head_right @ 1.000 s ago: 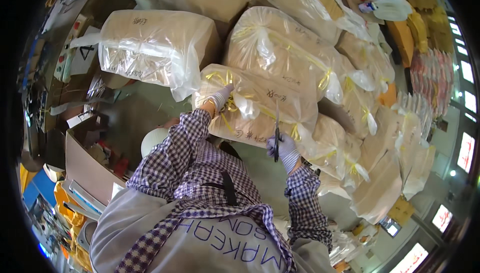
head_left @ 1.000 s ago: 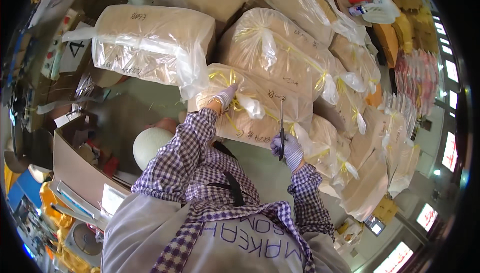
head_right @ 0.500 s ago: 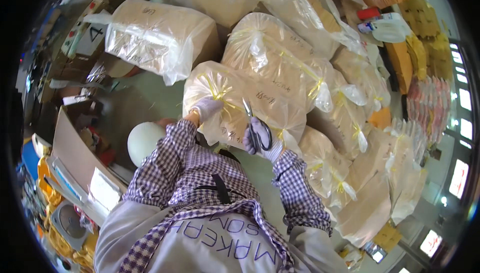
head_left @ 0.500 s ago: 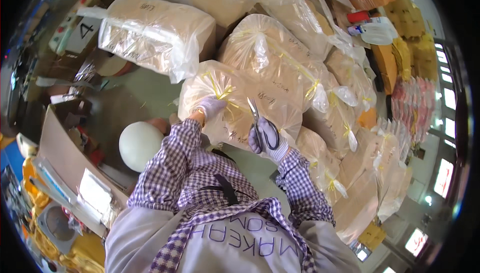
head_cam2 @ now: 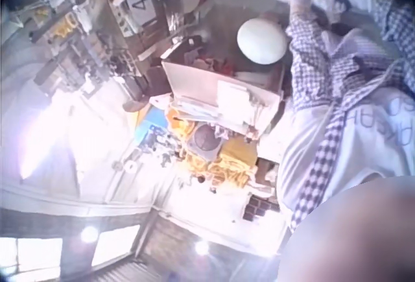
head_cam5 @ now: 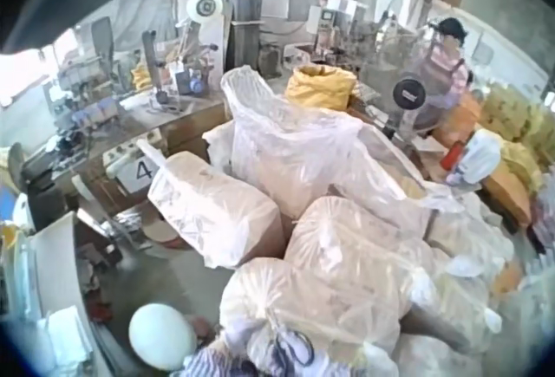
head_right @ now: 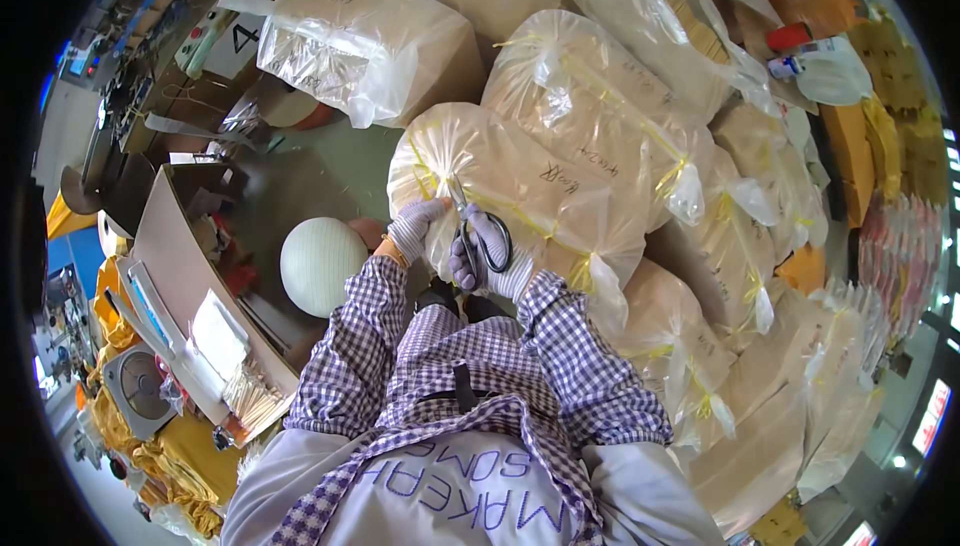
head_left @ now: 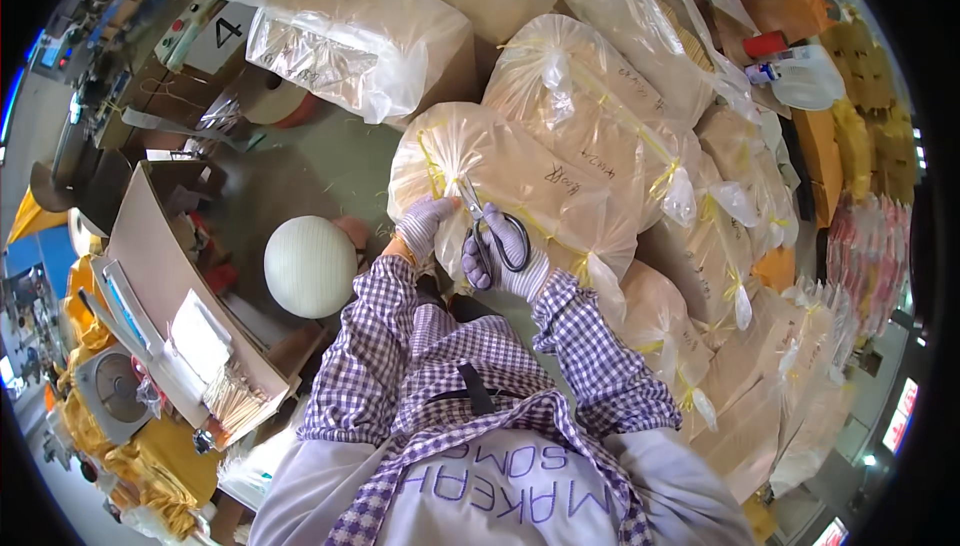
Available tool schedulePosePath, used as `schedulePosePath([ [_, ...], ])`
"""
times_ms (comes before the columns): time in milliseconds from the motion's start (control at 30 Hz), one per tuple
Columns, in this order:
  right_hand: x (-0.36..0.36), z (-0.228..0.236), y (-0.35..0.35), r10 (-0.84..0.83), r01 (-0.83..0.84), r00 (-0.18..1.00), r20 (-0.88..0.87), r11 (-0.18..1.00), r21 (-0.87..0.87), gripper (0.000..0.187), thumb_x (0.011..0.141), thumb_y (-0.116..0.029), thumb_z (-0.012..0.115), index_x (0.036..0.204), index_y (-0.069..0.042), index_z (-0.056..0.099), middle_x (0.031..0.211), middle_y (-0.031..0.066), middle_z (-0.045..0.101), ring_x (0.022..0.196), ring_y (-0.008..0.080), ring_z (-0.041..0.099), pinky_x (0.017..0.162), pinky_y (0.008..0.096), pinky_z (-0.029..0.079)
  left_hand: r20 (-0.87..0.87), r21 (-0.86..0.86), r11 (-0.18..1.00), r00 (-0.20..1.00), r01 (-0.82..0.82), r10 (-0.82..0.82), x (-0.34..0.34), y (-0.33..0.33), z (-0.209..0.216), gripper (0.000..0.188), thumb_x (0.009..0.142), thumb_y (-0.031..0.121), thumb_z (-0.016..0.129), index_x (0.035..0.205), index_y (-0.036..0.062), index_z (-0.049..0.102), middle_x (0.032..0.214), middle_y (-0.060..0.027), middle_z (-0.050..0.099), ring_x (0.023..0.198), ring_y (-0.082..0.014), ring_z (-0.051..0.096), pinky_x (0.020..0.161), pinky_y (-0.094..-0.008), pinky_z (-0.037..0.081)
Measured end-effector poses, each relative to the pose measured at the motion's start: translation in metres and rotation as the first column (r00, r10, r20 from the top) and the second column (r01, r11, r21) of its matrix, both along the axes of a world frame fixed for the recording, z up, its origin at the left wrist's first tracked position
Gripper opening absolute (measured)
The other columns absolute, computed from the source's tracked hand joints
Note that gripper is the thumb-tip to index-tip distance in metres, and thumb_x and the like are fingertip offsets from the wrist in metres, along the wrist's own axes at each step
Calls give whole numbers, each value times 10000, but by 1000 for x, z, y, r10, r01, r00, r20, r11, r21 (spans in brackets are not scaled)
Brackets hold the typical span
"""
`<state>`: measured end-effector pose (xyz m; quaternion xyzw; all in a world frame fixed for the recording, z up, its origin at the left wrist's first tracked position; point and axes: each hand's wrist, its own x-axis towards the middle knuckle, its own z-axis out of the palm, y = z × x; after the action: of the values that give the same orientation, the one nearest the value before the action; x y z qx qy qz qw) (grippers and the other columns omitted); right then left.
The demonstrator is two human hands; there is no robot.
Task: Unpacking bundles of wooden sticks by cutting the plastic packaging with scissors.
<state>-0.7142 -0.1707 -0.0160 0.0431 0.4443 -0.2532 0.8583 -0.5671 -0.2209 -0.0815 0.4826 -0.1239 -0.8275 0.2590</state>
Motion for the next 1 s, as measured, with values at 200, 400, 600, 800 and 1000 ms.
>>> schedulePosePath([
  [200,2,-7,2,-11,12,1000,-9,995,97,570,749,-601,383,647,-49,482,528,88,495,384,181,456,370,255,382,12,-50,994,995,101,-100,4,-1,-12,244,745,156,533,934,2,533,774,-52,565,645,-124,535,599,-242,434],
  [400,10,-5,0,45,-38,995,-84,996,86,578,750,-602,380,659,-42,494,512,89,492,387,184,461,372,257,382,2,-117,986,993,120,-120,7,-3,-15,274,738,162,540,965,8,530,782,-39,561,644,-122,525,612,-245,432],
  [600,24,2,-3,-2,18,981,-196,997,79,569,734,-613,399,633,-58,479,501,74,484,375,174,449,347,246,361,15,-65,985,987,161,-160,10,-3,-26,254,735,170,544,939,19,557,763,-25,559,660,-115,510,626,-239,420],
  [800,42,-19,-14,91,-65,885,-457,995,71,519,698,-613,471,615,-107,398,443,8,391,309,113,365,286,226,294,338,-257,901,906,349,-254,5,-6,-26,225,748,133,550,953,41,558,759,-23,550,661,-100,492,617,-236,416],
  [1000,55,-29,-28,88,9,859,-504,983,186,475,695,-562,530,593,-118,396,418,-10,365,287,102,337,273,224,284,105,-169,960,972,225,-210,10,-13,-10,244,776,76,526,1018,43,525,835,-31,553,697,-94,492,630,-218,416],
])
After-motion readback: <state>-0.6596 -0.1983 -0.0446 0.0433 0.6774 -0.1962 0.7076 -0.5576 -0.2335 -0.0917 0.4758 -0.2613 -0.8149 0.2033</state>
